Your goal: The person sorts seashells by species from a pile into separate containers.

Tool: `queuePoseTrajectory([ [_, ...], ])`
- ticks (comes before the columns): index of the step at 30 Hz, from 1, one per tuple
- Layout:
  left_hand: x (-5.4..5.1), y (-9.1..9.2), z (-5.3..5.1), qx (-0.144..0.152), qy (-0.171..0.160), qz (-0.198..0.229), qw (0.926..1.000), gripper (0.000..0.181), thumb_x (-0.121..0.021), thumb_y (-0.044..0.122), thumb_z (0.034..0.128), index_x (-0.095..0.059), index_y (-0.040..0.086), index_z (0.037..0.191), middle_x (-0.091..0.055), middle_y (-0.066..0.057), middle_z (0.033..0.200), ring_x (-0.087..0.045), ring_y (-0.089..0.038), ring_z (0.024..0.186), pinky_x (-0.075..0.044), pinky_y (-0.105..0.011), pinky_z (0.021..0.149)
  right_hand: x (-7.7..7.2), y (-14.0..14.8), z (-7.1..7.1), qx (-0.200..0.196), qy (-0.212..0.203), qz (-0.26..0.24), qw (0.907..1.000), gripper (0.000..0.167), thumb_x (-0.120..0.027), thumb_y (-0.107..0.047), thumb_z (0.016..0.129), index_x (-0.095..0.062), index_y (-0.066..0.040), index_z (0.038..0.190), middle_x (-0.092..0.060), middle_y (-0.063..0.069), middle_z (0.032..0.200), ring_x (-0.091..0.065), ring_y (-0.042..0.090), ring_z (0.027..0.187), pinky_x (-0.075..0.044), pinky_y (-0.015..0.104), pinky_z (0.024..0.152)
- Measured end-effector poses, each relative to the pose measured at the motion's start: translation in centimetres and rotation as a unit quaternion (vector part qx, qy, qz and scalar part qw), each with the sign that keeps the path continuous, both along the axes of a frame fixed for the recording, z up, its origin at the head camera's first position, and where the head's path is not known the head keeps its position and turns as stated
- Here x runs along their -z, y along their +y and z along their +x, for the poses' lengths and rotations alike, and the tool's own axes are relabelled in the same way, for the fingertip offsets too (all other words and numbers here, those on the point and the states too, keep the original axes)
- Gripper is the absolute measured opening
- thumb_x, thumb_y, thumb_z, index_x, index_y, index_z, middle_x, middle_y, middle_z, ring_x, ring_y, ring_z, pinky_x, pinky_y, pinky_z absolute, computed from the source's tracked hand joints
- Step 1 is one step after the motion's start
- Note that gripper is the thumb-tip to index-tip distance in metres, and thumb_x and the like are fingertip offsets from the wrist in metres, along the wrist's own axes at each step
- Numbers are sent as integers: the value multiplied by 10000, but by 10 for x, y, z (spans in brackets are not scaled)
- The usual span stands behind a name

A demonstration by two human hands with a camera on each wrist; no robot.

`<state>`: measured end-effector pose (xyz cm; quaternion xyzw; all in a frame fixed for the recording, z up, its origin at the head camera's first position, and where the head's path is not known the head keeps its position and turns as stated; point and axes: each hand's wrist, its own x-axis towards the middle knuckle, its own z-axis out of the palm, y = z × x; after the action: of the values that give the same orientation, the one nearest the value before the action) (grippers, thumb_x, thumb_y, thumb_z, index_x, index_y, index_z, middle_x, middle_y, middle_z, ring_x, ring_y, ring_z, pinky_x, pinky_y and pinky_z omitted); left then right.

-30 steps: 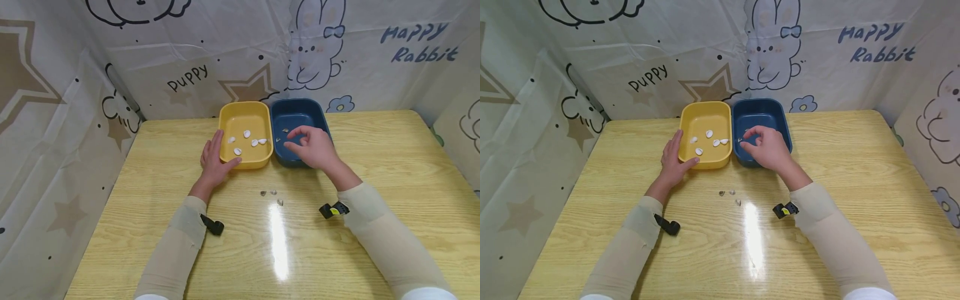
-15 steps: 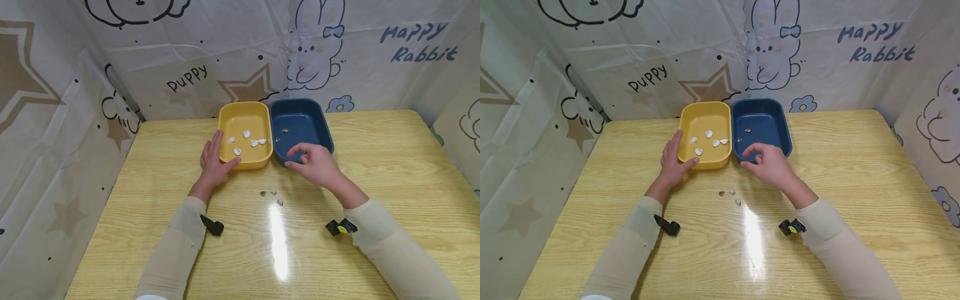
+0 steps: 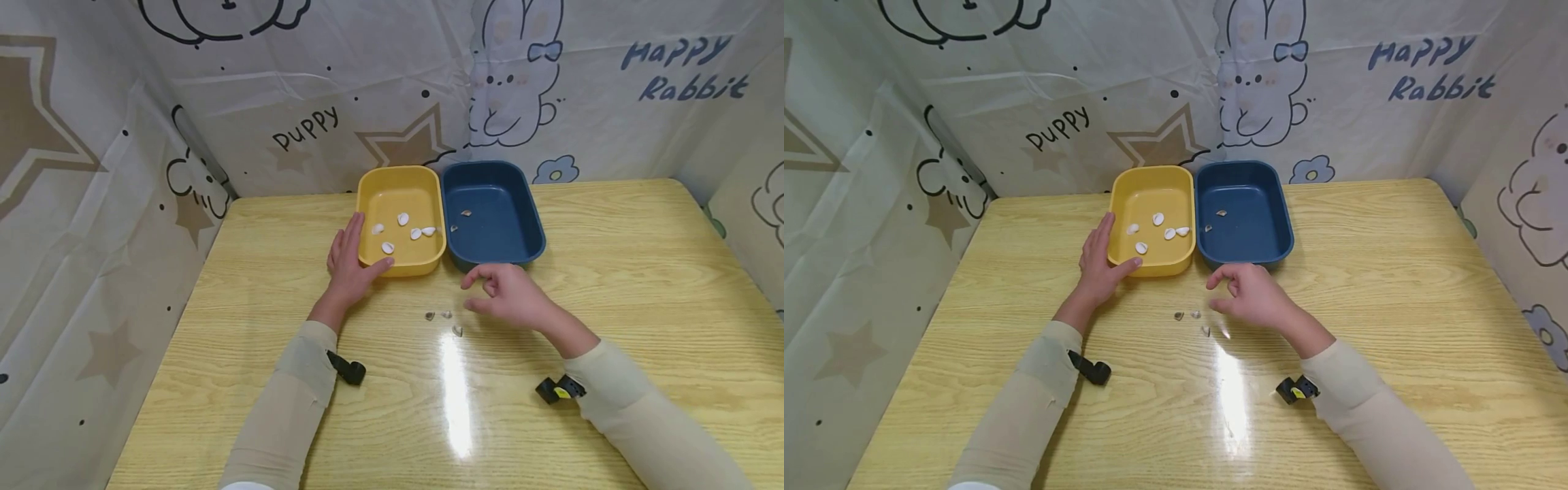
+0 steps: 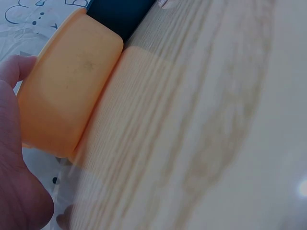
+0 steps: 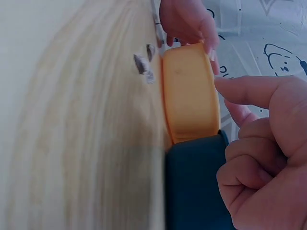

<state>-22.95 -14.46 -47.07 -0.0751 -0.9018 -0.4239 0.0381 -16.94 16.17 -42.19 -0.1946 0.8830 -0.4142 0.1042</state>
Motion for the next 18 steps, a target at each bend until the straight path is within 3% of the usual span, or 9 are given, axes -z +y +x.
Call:
queuePoseTrajectory([
  [18,0,1,0,-29,-34,-55,10000,992,-732,457,874,-73,361,1611,-21,174,1647,25,-325,1486,8,-562,1127,22,-1,8,-799,-180,335,9961,277,-860,-138,773,-720,-124,1012,-303,-93,526,-296,72,469,-328,296,546],
])
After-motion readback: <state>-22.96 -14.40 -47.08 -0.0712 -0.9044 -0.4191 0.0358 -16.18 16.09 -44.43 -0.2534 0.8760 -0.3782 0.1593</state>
